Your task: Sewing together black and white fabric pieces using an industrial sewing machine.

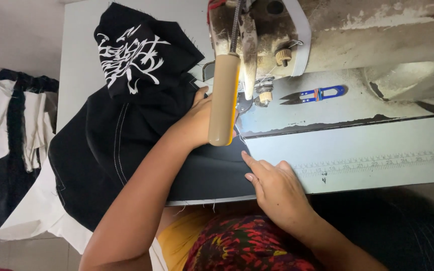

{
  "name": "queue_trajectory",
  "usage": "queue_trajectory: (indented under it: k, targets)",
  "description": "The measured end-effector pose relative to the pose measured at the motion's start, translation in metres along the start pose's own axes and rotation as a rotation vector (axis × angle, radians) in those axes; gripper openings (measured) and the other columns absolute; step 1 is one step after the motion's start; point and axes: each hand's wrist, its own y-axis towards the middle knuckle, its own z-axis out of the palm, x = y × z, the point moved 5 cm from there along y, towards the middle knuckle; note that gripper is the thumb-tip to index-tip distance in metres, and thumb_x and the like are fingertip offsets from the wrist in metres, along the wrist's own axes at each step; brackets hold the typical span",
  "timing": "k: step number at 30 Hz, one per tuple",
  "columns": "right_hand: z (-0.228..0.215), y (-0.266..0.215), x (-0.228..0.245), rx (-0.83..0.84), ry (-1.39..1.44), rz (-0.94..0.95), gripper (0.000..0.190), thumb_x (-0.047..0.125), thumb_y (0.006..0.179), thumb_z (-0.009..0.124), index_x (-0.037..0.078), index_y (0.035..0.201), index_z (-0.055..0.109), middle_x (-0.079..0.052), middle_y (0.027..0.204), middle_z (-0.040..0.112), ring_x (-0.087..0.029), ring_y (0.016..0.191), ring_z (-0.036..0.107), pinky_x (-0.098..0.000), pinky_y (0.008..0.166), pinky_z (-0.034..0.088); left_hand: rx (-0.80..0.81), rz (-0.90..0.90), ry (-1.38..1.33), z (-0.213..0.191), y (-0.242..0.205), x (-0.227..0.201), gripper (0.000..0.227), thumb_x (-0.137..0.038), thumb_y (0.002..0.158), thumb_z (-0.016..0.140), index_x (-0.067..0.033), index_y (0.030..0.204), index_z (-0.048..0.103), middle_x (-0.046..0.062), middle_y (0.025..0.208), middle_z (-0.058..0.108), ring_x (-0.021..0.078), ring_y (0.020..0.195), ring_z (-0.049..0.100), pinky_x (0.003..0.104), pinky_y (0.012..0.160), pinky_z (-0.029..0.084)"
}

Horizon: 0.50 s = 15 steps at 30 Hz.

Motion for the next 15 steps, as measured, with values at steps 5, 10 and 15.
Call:
queue_trajectory:
  k: [5,10,15]
  targets:
    - [0.0,0.001,-0.003,0.015,0.046,0.016,0.05,0.021,0.102,0.051,0.014,0.152,0.051,-0.001,0.089,0.073,-0.029,0.067,0.058,-0.0395,0.079,0.043,0.044,-0.042,-0.01,-0.003,0.0,-0.007,0.007,-0.021,0.074,0.055,-0.0197,0.081,0.056,-0.005,0.088,0.063,0.0179,0.12,0.053,0.052,0.123,0.01]
    - [0.002,0.001,-0.004,-0.001,0.057,0.018,0.05,0.024,0.101,0.053,0.014,0.15,0.051,-0.005,0.111,0.077,-0.034,0.077,0.063,-0.0412,0.085,0.042,0.045,-0.059,-0.01,0.004,-0.008,-0.014,0.009,-0.024,0.073,0.055,-0.0196,0.08,0.056,-0.005,0.09,0.065,0.0198,0.127,0.05,0.051,0.125,0.008]
    - [0.0,-0.002,-0.004,-0.037,-0.15,-0.018,0.052,0.041,0.094,0.065,0.018,0.14,0.06,-0.006,0.088,0.055,-0.032,0.08,0.059,-0.0439,0.074,0.044,-0.783,0.213,0.697,0.003,-0.074,-0.093,0.016,0.009,0.085,0.059,-0.0056,0.084,0.067,0.014,0.092,0.062,0.0378,0.095,0.059,0.056,0.107,0.048]
